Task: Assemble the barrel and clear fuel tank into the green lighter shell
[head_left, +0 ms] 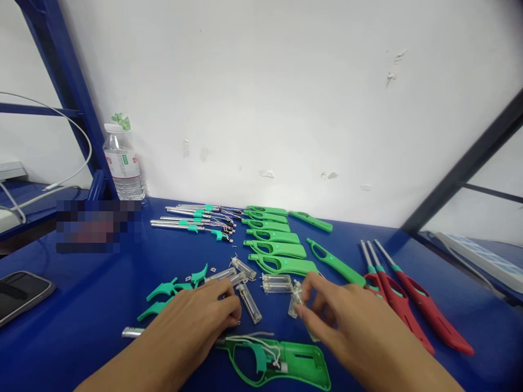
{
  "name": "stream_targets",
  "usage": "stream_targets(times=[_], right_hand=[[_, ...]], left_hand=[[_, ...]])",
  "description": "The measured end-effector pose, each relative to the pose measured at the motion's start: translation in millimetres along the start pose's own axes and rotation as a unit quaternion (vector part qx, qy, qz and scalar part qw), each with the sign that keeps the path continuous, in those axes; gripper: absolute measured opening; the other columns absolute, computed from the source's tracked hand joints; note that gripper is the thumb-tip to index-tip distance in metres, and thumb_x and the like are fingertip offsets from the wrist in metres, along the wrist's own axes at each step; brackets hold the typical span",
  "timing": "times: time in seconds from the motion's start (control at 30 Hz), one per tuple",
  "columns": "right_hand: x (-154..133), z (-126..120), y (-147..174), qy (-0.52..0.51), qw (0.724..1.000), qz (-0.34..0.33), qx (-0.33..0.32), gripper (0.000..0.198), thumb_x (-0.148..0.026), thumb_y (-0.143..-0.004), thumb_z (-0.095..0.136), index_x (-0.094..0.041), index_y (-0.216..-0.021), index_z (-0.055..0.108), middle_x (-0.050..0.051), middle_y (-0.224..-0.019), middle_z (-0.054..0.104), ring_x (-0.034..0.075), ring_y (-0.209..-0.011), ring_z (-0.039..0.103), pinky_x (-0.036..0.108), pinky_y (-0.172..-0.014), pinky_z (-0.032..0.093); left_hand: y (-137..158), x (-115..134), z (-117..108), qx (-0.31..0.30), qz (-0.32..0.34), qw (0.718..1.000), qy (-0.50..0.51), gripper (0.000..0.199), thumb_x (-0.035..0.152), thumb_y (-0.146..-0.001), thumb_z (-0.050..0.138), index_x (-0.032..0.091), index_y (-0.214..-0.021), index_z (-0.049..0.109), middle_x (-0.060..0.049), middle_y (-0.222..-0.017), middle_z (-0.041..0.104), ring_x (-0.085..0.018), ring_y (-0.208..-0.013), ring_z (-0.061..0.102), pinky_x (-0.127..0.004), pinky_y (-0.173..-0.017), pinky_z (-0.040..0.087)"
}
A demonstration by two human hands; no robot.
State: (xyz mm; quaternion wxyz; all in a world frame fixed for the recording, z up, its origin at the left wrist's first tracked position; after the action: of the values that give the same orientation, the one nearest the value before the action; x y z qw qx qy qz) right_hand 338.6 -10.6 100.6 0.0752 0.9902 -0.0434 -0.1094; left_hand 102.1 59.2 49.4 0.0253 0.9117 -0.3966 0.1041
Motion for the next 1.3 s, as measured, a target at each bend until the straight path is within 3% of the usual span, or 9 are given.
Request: stream_targets(times=[0.2, 0.4, 0.57, 0.67, 0.8, 1.07, 1.3], right_hand=[[3, 4, 0, -0.010, 1.000, -0.025, 0.014, 0.007, -0.033, -0.110, 0.065, -0.033, -0.111, 0.072, -0.004, -0.090, 0.088, 0.030, -0.084, 0.085, 0.038, -0.073, 0.050], [6, 2, 0, -0.032, 0.986, -0.127, 0.104, 0.008, -0.028, -0.109, 0.069, -0.033, -0.110, 0.074, -0.003, -0.087, 0.087, 0.026, -0.078, 0.084, 0.032, -0.066, 0.051], [7, 5, -4, -0.078, 0.992, -0.093, 0.046, 0.007, -0.032, -0.113, 0.063, -0.034, -0.114, 0.070, -0.005, -0.094, 0.087, 0.027, -0.087, 0.082, 0.035, -0.071, 0.046], [5, 4, -5, -0.091, 0.991, -0.082, 0.045, 0.007, -0.033, -0.113, 0.062, -0.036, -0.113, 0.069, -0.006, -0.097, 0.086, 0.028, -0.091, 0.080, 0.037, -0.074, 0.043], [5, 3, -6, -0.100, 0.990, -0.083, 0.049, 0.007, -0.036, -0.112, 0.062, -0.036, -0.113, 0.069, -0.006, -0.097, 0.086, 0.029, -0.092, 0.080, 0.038, -0.075, 0.041], [6, 6, -5, -0.099, 0.991, -0.085, 0.041, 0.009, -0.038, -0.110, 0.060, -0.036, -0.113, 0.069, -0.006, -0.097, 0.086, 0.031, -0.091, 0.080, 0.038, -0.074, 0.040], [4, 6, -6, -0.092, 0.992, -0.081, 0.039, 0.009, -0.038, -0.110, 0.060, -0.037, -0.112, 0.069, -0.006, -0.097, 0.086, 0.032, -0.092, 0.080, 0.039, -0.075, 0.041]], left_hand=[[4, -4, 4, 0.033, 0.014, 0.999, -0.004, 0.028, 0.014, -0.111, 0.051, 0.028, -0.101, 0.073, -0.001, -0.103, 0.074, -0.020, -0.086, 0.076, -0.026, -0.066, 0.046], [2, -1, 1, -0.009, -0.014, 0.999, -0.035, 0.030, 0.007, -0.107, 0.053, 0.026, -0.104, 0.076, -0.004, -0.109, 0.078, -0.024, -0.091, 0.079, -0.030, -0.069, 0.049], [0, 7, -5, -0.043, -0.043, 0.997, -0.038, 0.034, 0.006, -0.110, 0.055, 0.027, -0.122, 0.079, -0.006, -0.125, 0.079, -0.031, -0.109, 0.083, -0.035, -0.079, 0.060], [-2, 8, -9, -0.055, -0.064, 0.996, -0.042, 0.039, 0.008, -0.112, 0.055, 0.030, -0.135, 0.078, -0.008, -0.140, 0.078, -0.035, -0.121, 0.082, -0.041, -0.087, 0.065], [-5, 7, -11, -0.076, -0.090, 0.992, -0.043, 0.037, 0.011, -0.114, 0.055, 0.031, -0.135, 0.079, -0.008, -0.144, 0.077, -0.035, -0.130, 0.079, -0.047, -0.100, 0.067], [-5, 7, -13, -0.110, -0.088, 0.989, -0.048, 0.034, 0.011, -0.115, 0.051, 0.029, -0.119, 0.080, -0.005, -0.128, 0.078, -0.031, -0.109, 0.083, -0.041, -0.085, 0.061], [-2, 4, -5, -0.080, -0.070, 0.994, -0.037, 0.032, 0.009, -0.112, 0.051, 0.025, -0.111, 0.078, -0.007, -0.116, 0.078, -0.032, -0.097, 0.081, -0.038, -0.073, 0.050]])
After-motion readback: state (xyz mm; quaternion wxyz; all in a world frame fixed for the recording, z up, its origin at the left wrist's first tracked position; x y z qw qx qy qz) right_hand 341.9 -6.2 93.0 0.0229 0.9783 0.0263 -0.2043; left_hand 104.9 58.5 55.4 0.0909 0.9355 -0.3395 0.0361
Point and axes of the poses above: each hand's wrist, its own y-axis away from the middle knuckle, its own z-axis out of the palm, x = y × z, the point moved 4 cm from there along -y, towards the middle knuckle
